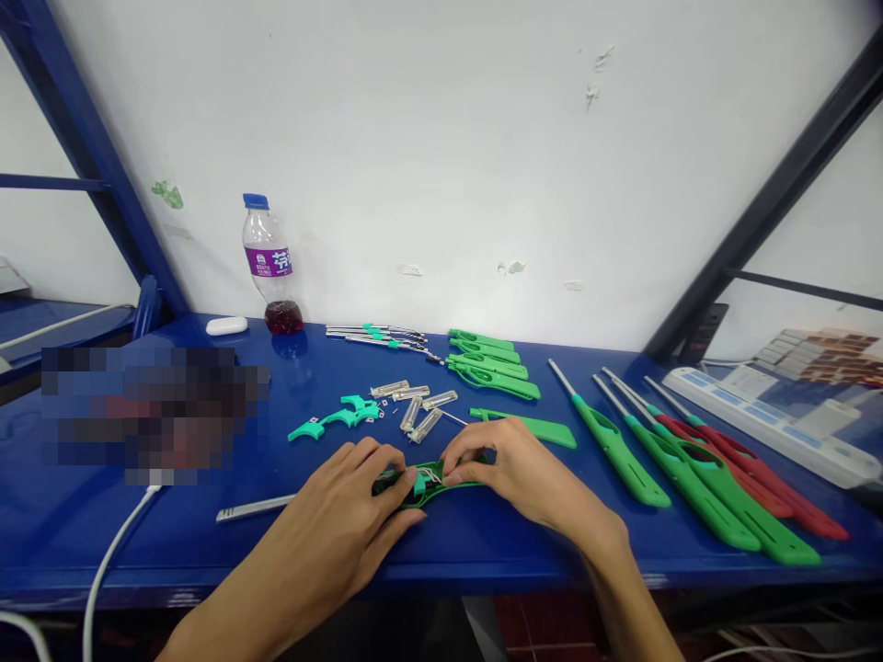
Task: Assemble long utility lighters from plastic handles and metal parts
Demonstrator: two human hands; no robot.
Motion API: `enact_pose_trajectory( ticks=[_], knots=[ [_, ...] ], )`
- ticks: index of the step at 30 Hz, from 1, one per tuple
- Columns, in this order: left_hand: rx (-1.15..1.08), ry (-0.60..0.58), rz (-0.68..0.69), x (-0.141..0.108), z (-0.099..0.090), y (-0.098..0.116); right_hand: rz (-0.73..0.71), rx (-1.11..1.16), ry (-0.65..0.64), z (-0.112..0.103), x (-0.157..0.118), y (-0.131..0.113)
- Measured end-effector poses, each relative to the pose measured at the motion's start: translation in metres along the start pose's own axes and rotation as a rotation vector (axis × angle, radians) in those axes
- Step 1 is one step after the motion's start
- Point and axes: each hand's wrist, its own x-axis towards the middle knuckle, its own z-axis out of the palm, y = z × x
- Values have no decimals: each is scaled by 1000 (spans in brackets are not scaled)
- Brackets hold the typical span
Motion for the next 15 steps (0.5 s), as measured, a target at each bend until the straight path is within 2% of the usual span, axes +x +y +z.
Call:
enact_pose_trajectory(
  ticks=[9, 15],
  knots=[
    [184, -32, 2, 0, 0, 10, 1, 2, 2, -1, 1, -3],
    [193, 35, -8, 0, 11, 10, 12, 16, 4, 1, 0, -2]
  ],
)
